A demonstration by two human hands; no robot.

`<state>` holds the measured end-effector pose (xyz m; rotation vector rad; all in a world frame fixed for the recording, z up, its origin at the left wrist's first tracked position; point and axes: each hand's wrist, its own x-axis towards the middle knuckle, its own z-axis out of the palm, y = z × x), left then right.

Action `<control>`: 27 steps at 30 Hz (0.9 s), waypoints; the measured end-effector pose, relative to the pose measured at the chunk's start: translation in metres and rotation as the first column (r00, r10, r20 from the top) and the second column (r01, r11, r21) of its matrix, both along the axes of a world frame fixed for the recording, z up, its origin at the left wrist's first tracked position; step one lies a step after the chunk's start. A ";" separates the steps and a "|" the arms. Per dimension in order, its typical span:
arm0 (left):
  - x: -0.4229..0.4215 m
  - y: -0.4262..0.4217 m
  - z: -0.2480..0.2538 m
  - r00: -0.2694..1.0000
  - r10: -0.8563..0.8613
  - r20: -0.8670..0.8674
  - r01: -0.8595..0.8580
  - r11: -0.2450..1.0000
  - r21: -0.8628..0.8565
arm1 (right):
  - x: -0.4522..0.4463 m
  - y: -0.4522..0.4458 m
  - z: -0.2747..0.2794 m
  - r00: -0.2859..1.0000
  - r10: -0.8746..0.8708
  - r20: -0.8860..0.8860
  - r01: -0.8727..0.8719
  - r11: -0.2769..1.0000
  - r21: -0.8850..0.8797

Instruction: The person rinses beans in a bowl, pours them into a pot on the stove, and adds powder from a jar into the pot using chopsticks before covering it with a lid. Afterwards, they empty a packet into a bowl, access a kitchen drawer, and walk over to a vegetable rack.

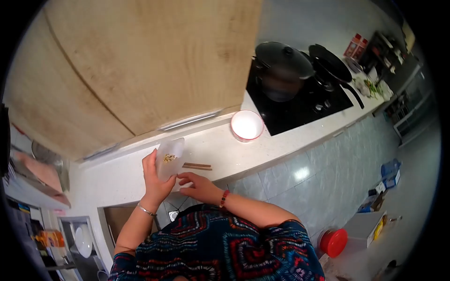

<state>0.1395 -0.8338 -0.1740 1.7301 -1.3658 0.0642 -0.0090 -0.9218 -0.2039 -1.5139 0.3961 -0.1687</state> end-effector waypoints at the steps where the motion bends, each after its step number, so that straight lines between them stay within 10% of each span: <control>1: -0.004 -0.011 0.002 1.000 -0.020 0.008 0.020 1.000 0.007 | -0.014 -0.006 0.001 0.997 -0.035 -0.068 0.042 0.994 0.100; 27: -0.078 -0.185 0.028 0.894 -0.187 0.408 -0.066 0.844 0.533 | -0.189 -0.095 -0.025 0.913 -0.369 -0.176 0.404 0.875 0.265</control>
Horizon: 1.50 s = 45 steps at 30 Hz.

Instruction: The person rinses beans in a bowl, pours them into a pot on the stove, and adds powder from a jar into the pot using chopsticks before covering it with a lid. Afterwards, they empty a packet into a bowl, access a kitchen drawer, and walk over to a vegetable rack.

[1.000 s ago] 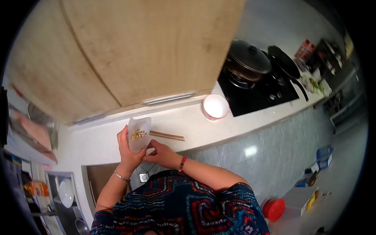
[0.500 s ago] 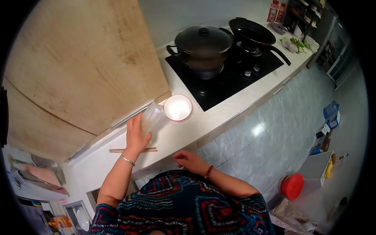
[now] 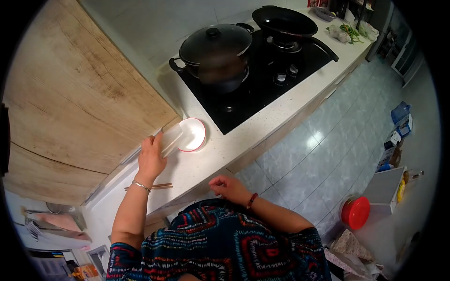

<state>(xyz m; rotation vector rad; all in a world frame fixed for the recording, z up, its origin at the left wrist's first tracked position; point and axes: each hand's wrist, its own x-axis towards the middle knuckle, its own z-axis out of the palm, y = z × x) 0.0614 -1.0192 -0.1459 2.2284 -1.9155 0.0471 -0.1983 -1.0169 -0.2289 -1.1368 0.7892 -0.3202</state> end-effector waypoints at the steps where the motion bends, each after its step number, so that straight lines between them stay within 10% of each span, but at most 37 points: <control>1: -0.001 -0.001 0.001 1.000 0.002 0.003 -0.002 1.000 0.004 | -0.001 -0.002 -0.001 1.000 -0.004 0.014 0.004 1.000 0.010; 19: -0.005 -0.003 0.012 0.982 -0.049 0.182 0.040 0.998 0.055 | -0.009 -0.017 -0.009 0.998 0.046 0.046 -0.047 0.999 0.023; 45: 0.001 0.012 -0.003 0.999 0.051 -0.016 -0.051 0.998 -0.025 | -0.001 -0.028 -0.013 0.993 0.108 0.037 -0.109 0.994 0.031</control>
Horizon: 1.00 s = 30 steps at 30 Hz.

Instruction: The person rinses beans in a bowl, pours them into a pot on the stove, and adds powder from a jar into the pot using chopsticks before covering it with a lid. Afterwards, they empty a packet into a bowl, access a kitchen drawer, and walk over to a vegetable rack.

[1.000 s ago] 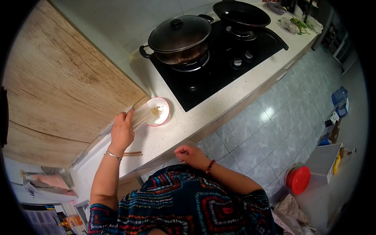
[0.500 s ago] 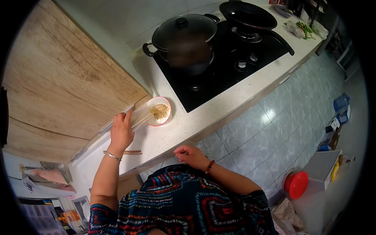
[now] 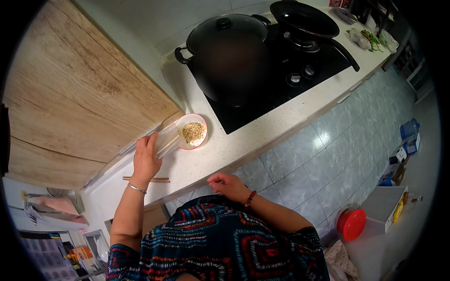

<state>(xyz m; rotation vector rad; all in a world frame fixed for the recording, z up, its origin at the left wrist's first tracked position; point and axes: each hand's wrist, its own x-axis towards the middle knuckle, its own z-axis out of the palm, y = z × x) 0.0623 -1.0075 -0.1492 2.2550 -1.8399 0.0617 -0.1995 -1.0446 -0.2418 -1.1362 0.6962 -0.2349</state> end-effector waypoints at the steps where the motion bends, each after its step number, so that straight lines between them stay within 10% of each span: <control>1: 0.000 0.000 0.000 1.000 0.002 0.000 -0.002 1.000 0.001 | 0.000 0.000 0.000 1.000 0.003 0.000 -0.003 1.000 0.000; 30: -0.003 0.007 -0.006 1.000 -0.001 -0.005 0.001 0.998 -0.058 | -0.001 0.000 0.001 0.999 0.025 -0.021 -0.025 1.000 -0.010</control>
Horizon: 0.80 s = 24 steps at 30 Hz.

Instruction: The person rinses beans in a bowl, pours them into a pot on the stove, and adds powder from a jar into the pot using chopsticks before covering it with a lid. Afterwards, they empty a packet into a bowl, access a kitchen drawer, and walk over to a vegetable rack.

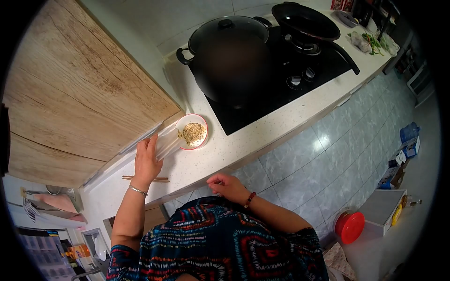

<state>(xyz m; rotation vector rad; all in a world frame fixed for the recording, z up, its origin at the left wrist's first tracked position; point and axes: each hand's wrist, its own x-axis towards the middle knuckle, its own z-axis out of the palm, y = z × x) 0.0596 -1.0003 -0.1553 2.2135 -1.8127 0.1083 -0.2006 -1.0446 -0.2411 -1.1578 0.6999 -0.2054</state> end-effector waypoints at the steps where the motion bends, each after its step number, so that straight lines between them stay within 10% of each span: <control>1: 0.000 0.000 0.001 1.000 0.000 0.000 0.000 1.000 -0.001 | 0.000 0.000 0.001 1.000 0.000 -0.001 0.000 1.000 0.000; 24: 0.006 0.000 0.002 0.994 -0.057 -0.090 0.049 0.995 -0.082 | 0.001 -0.001 -0.002 0.999 -0.015 0.041 0.014 1.000 0.028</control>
